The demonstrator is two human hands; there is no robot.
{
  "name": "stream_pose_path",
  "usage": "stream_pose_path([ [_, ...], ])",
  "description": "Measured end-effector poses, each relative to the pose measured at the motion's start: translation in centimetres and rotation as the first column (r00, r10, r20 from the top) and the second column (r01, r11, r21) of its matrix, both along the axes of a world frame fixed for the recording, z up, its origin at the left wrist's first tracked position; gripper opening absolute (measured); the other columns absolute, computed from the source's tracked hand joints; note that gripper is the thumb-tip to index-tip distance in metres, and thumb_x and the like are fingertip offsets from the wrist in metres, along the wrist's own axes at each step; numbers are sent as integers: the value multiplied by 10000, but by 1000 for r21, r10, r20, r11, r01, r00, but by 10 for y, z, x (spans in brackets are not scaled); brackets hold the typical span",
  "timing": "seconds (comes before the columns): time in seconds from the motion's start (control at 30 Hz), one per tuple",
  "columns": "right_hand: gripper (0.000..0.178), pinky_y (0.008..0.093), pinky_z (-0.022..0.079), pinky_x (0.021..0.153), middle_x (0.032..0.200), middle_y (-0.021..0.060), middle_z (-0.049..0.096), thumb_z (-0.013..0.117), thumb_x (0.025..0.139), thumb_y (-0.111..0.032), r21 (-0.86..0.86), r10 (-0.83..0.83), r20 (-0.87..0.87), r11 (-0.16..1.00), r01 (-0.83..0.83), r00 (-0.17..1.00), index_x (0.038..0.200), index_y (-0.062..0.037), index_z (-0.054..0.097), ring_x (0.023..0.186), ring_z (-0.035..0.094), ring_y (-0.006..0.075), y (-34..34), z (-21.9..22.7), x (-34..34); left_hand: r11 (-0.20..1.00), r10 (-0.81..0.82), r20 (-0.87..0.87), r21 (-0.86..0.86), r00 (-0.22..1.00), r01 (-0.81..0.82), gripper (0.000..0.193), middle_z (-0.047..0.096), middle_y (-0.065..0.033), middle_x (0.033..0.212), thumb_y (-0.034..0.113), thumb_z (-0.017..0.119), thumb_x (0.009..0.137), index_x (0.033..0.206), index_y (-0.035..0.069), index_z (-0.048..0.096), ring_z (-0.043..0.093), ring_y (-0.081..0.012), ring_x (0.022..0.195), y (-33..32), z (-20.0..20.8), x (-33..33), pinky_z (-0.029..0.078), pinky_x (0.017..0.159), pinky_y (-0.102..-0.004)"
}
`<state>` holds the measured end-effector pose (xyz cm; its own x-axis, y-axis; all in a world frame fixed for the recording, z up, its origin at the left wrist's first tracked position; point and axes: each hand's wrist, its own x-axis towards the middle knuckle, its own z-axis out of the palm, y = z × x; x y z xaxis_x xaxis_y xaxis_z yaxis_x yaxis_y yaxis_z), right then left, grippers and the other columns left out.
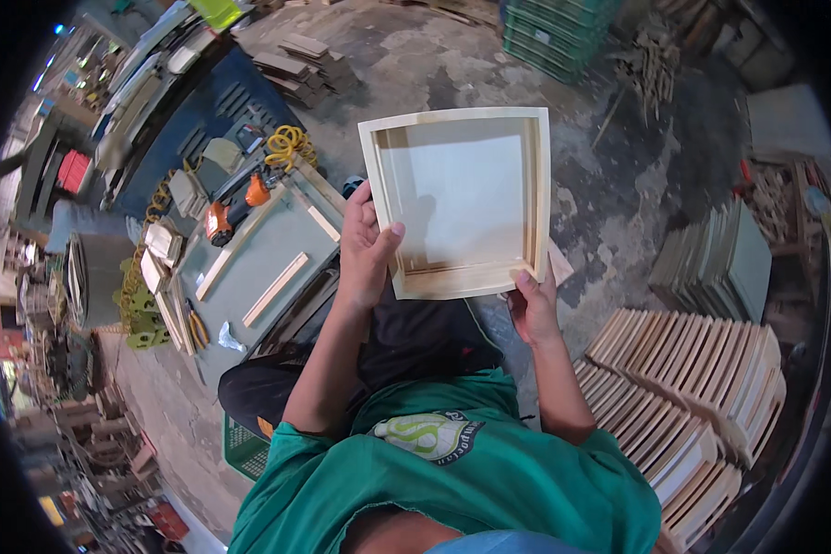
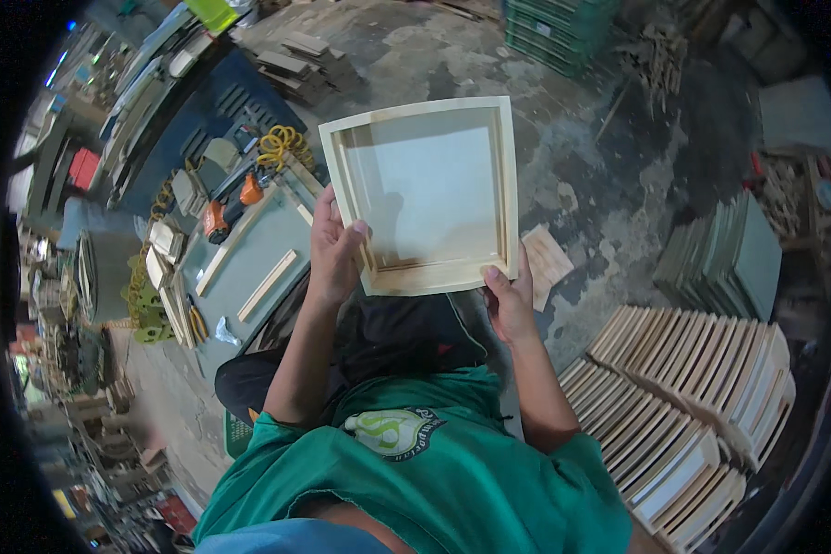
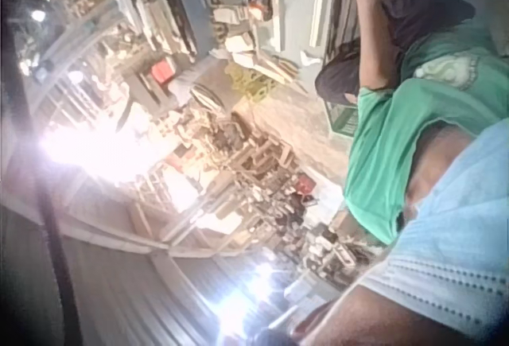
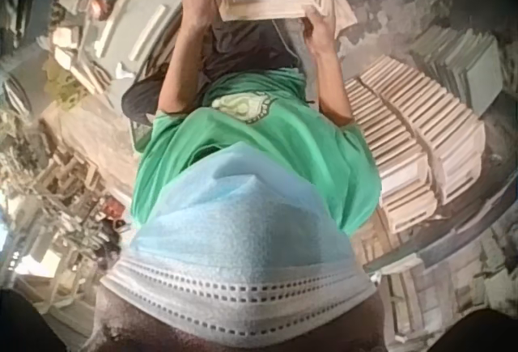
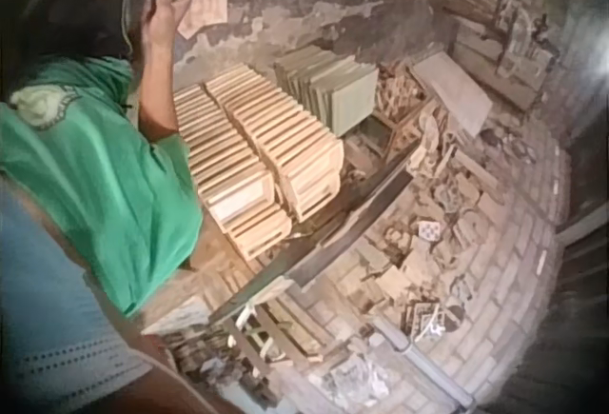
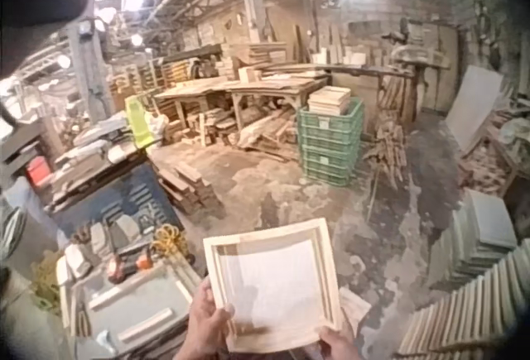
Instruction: Apply glue and use a pneumatic nail gun to assemble small wooden frames in a workshop.
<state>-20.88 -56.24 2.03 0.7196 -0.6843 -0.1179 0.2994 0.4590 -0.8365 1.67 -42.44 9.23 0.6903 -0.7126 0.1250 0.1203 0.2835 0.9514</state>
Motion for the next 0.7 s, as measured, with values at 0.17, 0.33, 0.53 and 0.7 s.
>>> stream_pose_path([
  [0.17, 839, 358, 480, 1062, 1380, 100, 552, 815, 904, -311, -4, 151, 264, 988, -155, 953, 1539, -41, 339, 1249, 577, 207, -24, 4, 68, 961, 108, -10, -256, 994, -107, 718, 519, -129, 1498, 205, 608, 1020, 1609, -3, 254, 531, -192, 1340, 13, 41, 53, 446, 1085, -319],
  [0.33, 898, 393, 447, 1121, 1433, 101, 525, 839, 883, -315, -46, 316, 435, 943, -329, 843, 1560, -68, 303, 1314, 546, 230, -7, 30, 155, 943, 250, 123, -254, 960, -213, 664, 536, -67, 1463, 197, 574, 1049, 1627, 50, 282, 536, -134, 1286, 64, 89, 91, 451, 1051, -268],
  [0.53, 930, 399, 444, 1129, 1443, 93, 524, 851, 863, -345, -85, 464, 497, 867, -491, 733, 1563, -86, 297, 1331, 539, 238, 26, 42, 214, 882, 432, 200, -298, 879, -366, 664, 601, -21, 1320, 251, 590, 1046, 1625, 79, 315, 577, -87, 1093, 123, 116, 107, 477, 933, -239],
  [0.7, 941, 408, 440, 1134, 1428, 87, 537, 858, 856, -349, -99, 543, 500, 810, -578, 675, 1566, -96, 295, 1333, 543, 239, 59, 52, 229, 850, 504, 262, -318, 823, -419, 691, 563, -72, 1402, 219, 597, 1033, 1629, 58, 286, 553, -146, 1243, 159, 113, 110, 438, 1066, -303],
])
